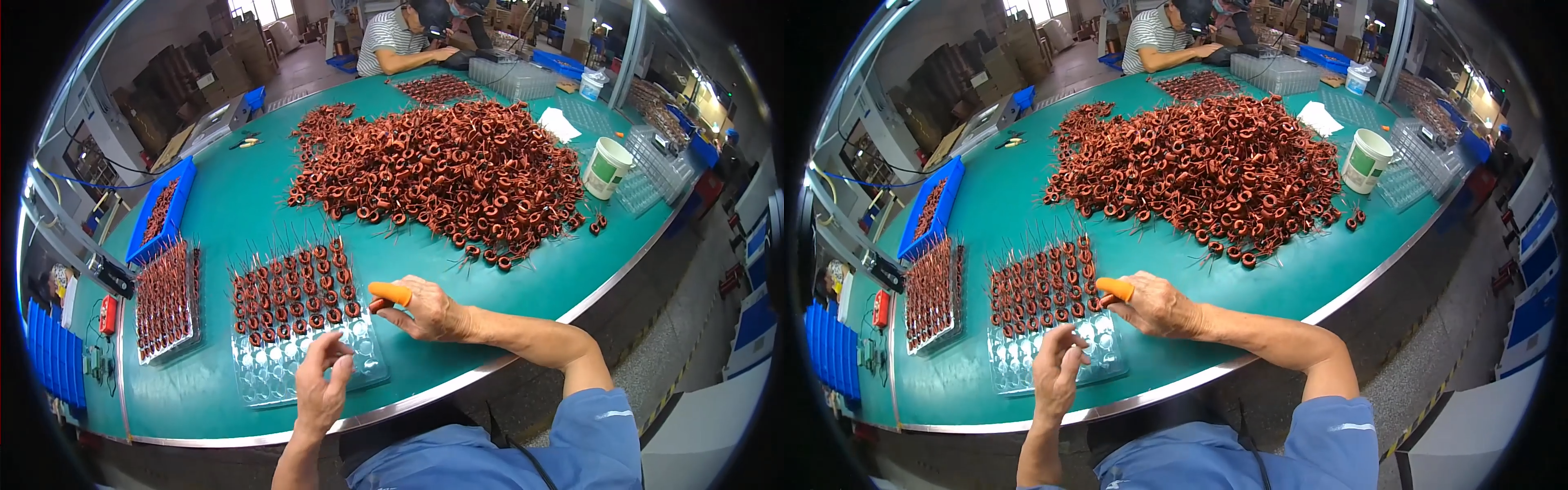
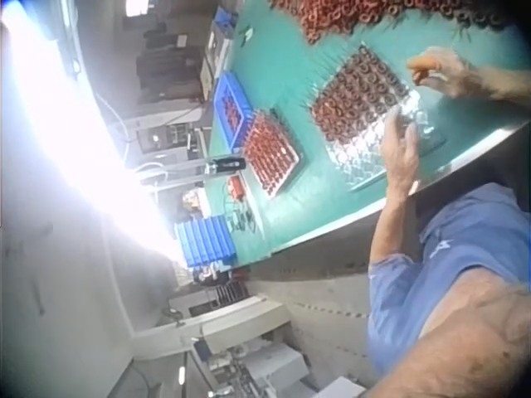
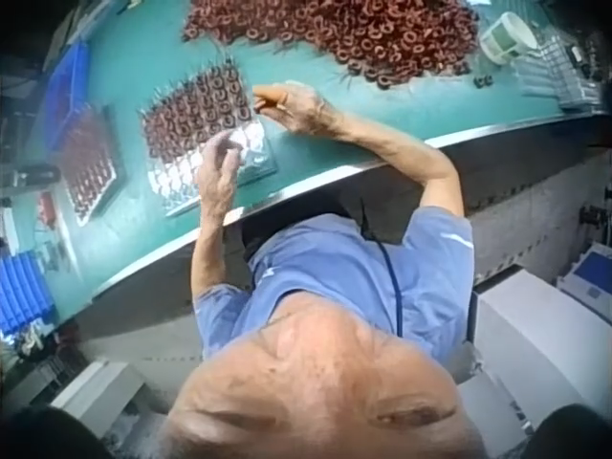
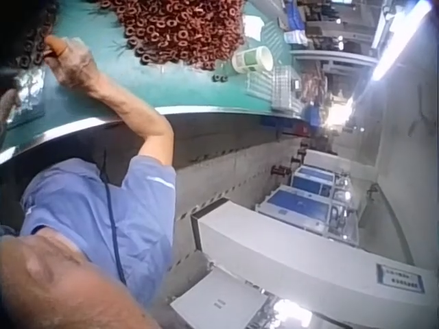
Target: Sorting small copper wire coils and placing them into a plastic tray on a factory workbench.
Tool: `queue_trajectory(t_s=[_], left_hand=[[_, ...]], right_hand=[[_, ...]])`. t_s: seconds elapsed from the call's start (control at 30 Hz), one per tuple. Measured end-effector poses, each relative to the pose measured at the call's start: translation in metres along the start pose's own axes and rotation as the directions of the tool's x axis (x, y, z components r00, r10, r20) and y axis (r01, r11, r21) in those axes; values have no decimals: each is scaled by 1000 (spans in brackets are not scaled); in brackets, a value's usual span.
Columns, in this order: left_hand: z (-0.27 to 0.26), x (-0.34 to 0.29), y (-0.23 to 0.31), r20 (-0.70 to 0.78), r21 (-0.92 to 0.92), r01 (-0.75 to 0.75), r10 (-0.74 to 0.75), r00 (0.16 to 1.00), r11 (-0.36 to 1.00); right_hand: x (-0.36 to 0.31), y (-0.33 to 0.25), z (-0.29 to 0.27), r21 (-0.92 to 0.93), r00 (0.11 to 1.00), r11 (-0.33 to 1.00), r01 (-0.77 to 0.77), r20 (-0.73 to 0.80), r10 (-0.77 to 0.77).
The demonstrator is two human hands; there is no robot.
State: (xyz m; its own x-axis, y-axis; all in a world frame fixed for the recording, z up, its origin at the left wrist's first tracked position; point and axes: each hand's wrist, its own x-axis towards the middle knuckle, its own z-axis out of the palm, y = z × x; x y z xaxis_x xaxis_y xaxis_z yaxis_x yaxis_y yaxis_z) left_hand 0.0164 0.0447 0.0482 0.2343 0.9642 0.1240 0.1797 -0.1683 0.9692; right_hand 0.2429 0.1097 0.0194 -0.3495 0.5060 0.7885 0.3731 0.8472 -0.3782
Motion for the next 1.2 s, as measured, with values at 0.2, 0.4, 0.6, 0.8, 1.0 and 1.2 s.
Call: queue_trajectory(t_s=[0.2,0.4,0.6,0.8,1.0,1.2], left_hand=[[33,54,-7,324,-108,30,6,946,994],[42,71,-14,322,-127,25,17,947,992],[33,73,-28,287,-409,144,-23,958,901],[34,69,-27,271,-396,228,-124,955,889],[26,67,-27,432,-435,330,-127,893,838],[33,61,-31,404,-468,322,-125,906,823]], right_hand=[[-4,-4,-1,6,999,999,52,12,-52],[1,-1,-14,-28,952,989,-145,269,147],[5,-6,-13,10,954,1000,12,299,-15],[-6,-1,-4,-41,961,990,136,248,-122],[-4,2,-7,62,975,990,128,172,-137],[-1,-2,-8,80,993,995,56,95,-64]])
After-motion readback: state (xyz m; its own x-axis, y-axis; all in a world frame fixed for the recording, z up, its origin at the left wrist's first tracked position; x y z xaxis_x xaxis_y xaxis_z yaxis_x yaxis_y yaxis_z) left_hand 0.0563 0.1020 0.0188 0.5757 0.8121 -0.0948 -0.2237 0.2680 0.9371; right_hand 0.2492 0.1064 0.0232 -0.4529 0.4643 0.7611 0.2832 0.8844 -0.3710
